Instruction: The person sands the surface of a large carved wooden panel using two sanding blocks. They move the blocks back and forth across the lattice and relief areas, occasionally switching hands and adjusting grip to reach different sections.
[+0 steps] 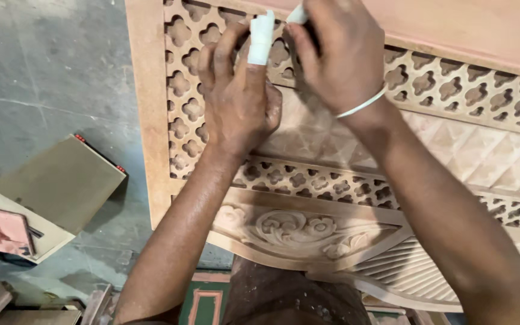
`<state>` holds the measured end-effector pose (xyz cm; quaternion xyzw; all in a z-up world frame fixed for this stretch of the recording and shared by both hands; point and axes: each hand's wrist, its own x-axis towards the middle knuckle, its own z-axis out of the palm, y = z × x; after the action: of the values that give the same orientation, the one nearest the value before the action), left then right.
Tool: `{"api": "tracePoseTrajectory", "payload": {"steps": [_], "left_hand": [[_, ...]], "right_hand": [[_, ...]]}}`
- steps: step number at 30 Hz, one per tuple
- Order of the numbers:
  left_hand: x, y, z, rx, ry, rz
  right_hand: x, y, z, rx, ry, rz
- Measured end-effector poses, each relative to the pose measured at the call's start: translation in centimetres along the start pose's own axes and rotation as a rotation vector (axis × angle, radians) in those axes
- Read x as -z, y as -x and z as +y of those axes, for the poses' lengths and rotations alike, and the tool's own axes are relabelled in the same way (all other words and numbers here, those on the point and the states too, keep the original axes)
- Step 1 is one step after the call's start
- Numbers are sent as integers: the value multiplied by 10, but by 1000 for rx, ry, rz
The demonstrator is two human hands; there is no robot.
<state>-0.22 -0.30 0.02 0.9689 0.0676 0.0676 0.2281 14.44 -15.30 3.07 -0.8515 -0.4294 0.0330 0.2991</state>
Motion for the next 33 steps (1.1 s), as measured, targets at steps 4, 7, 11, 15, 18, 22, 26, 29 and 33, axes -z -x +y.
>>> {"api": "tracePoseTrajectory", "payload": {"steps": [4, 7, 11, 15, 18, 22, 26, 29, 33], "left_hand": [[-3, 0, 1, -4, -10, 8], [-3, 3, 3, 11, -8, -3], [-1, -1, 7, 38, 1, 53], [-6, 0, 7, 50, -53, 122], [-6, 0, 5, 69, -15, 103], [-5, 7, 2, 106, -25, 133], [-9, 4, 5, 152, -21, 179], [-6, 4, 1, 132, 6, 209], [-8, 1, -1, 106, 54, 246]], "right_hand": [[3, -4, -3, 22, -42, 24], [7, -8, -6, 18, 13, 10], [12, -8, -4, 31, -21, 68], [8, -4, -6, 6, 26, -6], [14, -9, -1, -125, -381, 32], [24, 3, 6, -60, -253, 63], [34, 27, 4, -26, 54, 58], [33, 27, -7, -24, 114, 48], [38, 21, -16, -49, 221, -26]]}}
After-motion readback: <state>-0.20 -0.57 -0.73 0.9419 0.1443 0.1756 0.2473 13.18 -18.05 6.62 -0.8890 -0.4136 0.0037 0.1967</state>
